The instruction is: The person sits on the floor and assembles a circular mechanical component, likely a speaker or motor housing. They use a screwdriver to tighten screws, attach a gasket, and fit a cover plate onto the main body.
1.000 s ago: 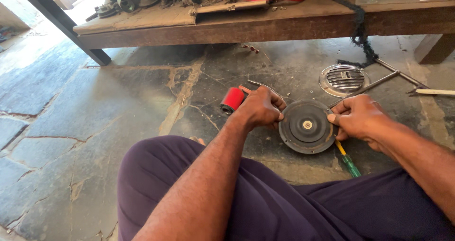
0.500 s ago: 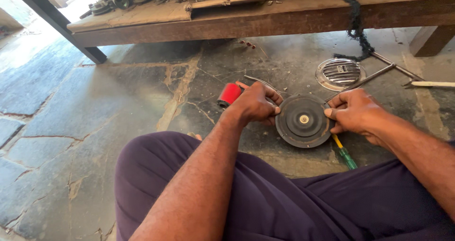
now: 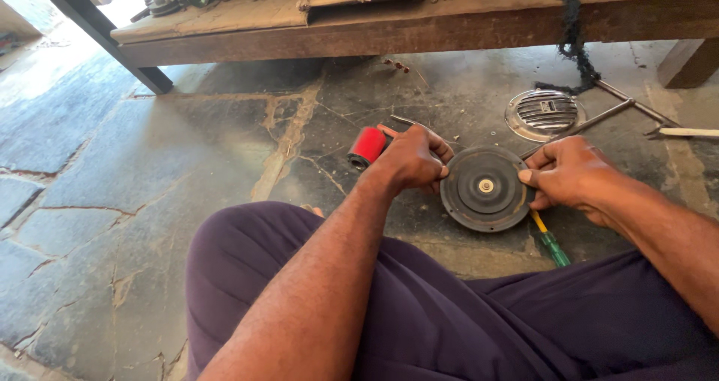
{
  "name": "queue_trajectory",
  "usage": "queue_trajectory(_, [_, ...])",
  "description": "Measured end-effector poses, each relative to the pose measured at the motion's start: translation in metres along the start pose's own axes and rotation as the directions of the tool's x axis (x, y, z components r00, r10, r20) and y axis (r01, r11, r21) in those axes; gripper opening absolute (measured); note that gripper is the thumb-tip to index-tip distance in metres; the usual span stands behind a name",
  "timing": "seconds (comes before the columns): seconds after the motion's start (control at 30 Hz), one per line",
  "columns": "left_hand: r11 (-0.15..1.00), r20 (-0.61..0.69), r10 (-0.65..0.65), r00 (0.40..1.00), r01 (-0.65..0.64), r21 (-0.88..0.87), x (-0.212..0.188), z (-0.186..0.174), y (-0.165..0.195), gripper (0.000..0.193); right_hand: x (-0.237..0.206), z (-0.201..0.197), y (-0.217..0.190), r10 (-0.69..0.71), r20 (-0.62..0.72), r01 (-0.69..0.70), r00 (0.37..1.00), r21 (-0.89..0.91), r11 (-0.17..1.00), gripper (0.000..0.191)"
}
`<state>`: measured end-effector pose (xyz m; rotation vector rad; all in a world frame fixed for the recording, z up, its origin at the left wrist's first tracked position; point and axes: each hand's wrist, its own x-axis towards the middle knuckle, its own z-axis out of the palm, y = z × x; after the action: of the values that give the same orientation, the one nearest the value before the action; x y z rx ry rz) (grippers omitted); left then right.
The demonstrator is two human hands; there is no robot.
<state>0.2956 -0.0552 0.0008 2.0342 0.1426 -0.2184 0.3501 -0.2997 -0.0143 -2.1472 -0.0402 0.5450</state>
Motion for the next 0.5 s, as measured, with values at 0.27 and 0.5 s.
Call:
queue_trajectory(0.27, [0.994, 0.035, -0.028, 0.999, 0.032, -0.100, 0.0021, 0.0003, -0.0037, 0.008, -0.0071, -0.0013, -0.0044, -0.006, -0.038, 0.003, 0.999, -0.080, 0.997, 0.028])
queue_trajectory(0.5, [0.991, 0.047, -0.046, 0.998, 0.051, -0.123, 0.0078, 0.0041, -0.0081, 0.008, -0.0007, -0.0014, -0.0044, -0.016, -0.045, 0.012, 0.999, -0.098, 0.995, 0.026])
